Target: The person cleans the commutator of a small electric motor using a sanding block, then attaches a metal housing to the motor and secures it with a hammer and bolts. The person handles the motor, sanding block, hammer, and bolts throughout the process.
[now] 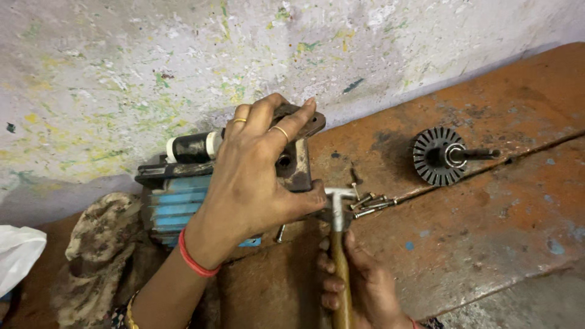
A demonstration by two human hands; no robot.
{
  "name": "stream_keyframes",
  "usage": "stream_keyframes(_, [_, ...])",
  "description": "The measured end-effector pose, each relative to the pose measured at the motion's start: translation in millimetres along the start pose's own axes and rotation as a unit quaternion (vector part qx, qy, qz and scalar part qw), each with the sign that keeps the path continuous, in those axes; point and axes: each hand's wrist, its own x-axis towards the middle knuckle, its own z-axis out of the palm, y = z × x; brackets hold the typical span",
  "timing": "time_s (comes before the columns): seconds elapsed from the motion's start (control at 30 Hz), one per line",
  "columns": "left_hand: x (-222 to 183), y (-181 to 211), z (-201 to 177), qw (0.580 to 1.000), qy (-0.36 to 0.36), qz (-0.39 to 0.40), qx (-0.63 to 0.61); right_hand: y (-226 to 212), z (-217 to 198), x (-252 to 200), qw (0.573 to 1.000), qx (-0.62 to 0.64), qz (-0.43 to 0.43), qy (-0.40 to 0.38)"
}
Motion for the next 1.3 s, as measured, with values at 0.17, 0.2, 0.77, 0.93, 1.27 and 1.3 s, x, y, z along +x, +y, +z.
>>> stream_keyframes(0.17, [-2, -2, 0, 1.0, 0.008, 0.015, -0.006, 3, 5, -3, 0.987, -0.094, -0.014, 0.127])
stream_keyframes(0.2, [-2, -2, 0, 1.0, 0.005, 0.015, -0.008, 2, 5, -3, 0.991, -0.092, -0.004, 0.093])
stream_keyframes(0.77, [-1, -3, 2, 1.0, -0.004, 0.012, 0.0, 2, -6, 0, 0.995, -0.049, -0.063, 0.058])
stream_keyframes(0.93, [-1, -3, 1, 1.0, -0.01, 0.007, 0.0, 4, -3, 0, 0.998, -0.044, -0.024, 0.038])
stream_keyframes(1.27, [-1, -2, 2, 1.0, -0.008, 0.007, 0.001, 3, -11, 6, 0.997, -0.067, 0.031, 0.001])
stream_keyframes(1.3, [1, -2, 1, 1.0, -0.005, 0.011, 0.001, 2, -10, 7, 0.998, -0.059, 0.015, -0.009])
